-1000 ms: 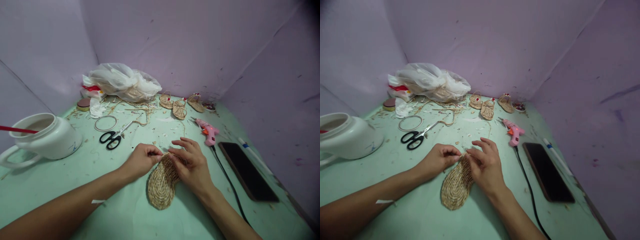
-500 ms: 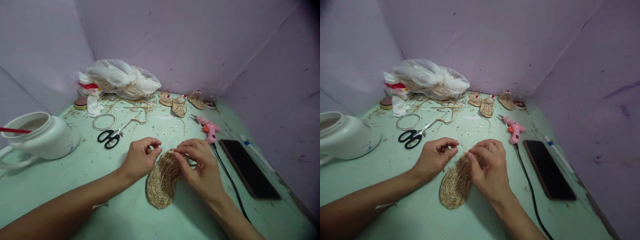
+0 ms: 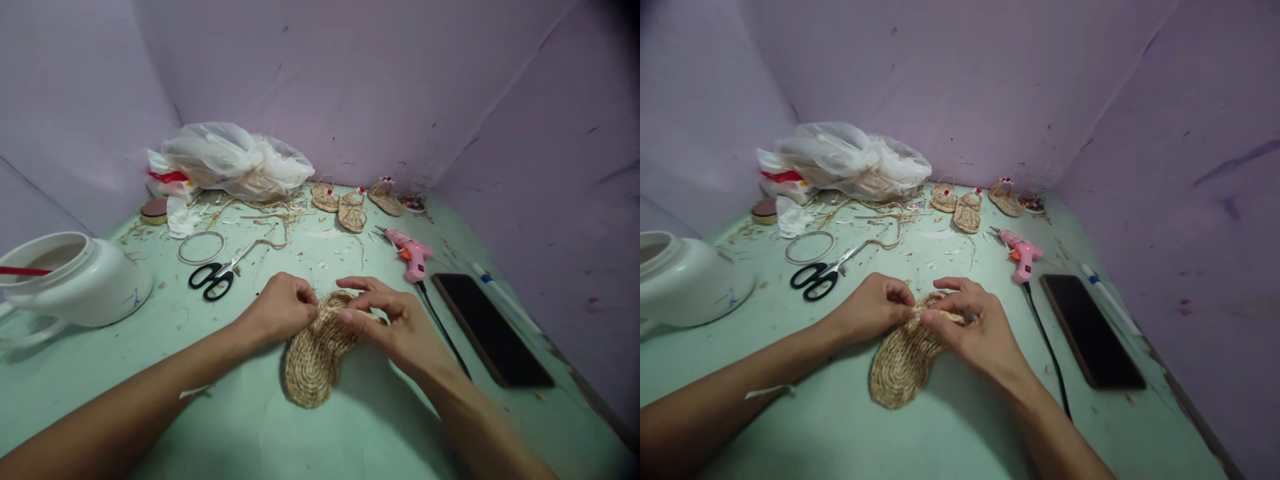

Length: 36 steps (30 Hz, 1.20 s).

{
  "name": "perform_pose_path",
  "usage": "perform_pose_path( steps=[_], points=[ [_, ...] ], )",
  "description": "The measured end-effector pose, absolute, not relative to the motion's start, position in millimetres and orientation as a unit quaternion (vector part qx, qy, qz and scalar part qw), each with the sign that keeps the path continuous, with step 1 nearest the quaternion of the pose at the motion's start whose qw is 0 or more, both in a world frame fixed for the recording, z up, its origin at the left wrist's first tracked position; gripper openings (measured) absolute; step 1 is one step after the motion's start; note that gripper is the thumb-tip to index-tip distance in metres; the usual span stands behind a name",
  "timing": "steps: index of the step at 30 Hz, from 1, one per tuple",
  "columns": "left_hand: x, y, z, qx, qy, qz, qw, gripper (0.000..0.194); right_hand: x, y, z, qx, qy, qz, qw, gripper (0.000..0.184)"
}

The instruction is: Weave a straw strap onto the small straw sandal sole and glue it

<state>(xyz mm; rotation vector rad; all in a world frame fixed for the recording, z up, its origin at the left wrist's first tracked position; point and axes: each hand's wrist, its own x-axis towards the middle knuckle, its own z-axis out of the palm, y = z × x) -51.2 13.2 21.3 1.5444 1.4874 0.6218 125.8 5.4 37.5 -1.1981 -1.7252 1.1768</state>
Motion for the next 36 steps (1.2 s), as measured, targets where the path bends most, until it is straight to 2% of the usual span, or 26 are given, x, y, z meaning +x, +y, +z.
perform_pose_path(
  steps=[2, 4, 6, 8, 12, 15, 17, 21, 25, 27, 33, 36],
  points=[
    [-56.1, 17.3, 24.6, 0.618, 0.59, 0.251, 0.455, 0.013, 133.8, 7.3, 43.8, -0.41, -0.695, 0.488, 0.332, 0.015],
    [-59.8, 19.9, 28.1, 0.623, 0.581, 0.248, 0.462, 0.013, 139.7, 10.6, 44.9, -0.353, -0.699, 0.531, 0.325, 0.028],
    [-61.6, 20.6, 31.1, 0.636, 0.573, 0.247, 0.454, 0.013, 142.2, 14.7, 41.3, -0.328, -0.666, 0.573, 0.347, 0.046],
    [-61.4, 19.4, 33.7, 0.654, 0.56, 0.25, 0.443, 0.014, 141.7, 18.6, 35.4, -0.35, -0.606, 0.6, 0.389, 0.053],
    [-58.0, 14.4, 38.0, 0.673, 0.529, 0.268, 0.442, 0.014, 136.1, 21.7, 26.9, -0.413, -0.506, 0.635, 0.412, 0.023],
    [-55.6, 11.8, 39.7, 0.673, 0.526, 0.27, 0.446, 0.014, 130.7, 19.8, 24.7, -0.415, -0.46, 0.702, 0.352, 0.033],
    [-54.8, 11.6, 39.3, 0.666, 0.527, 0.271, 0.452, 0.012, 127.6, 18.6, 23.3, -0.401, -0.431, 0.744, 0.317, 0.033],
    [-55.0, 15.0, 36.5, 0.635, 0.532, 0.278, 0.486, 0.009, 125.5, 20.8, 18.3, -0.38, -0.341, 0.791, 0.336, 0.027],
    [-55.3, 18.7, 34.3, 0.572, 0.551, 0.295, 0.531, 0.007, 126.3, 24.0, 12.2, -0.347, -0.325, 0.815, 0.332, 0.04],
    [-54.8, 19.0, 33.9, 0.557, 0.549, 0.293, 0.55, 0.007, 124.8, 23.2, 9.8, -0.349, -0.352, 0.808, 0.317, 0.043],
    [-53.8, 17.5, 36.1, 0.561, 0.53, 0.267, 0.577, 0.011, 115.1, 16.7, 10.0, -0.445, -0.455, 0.694, 0.337, 0.031],
    [-54.5, 18.6, 36.4, 0.541, 0.534, 0.276, 0.588, 0.01, 114.7, 16.3, 10.5, -0.423, -0.46, 0.705, 0.334, 0.031]
  ],
)
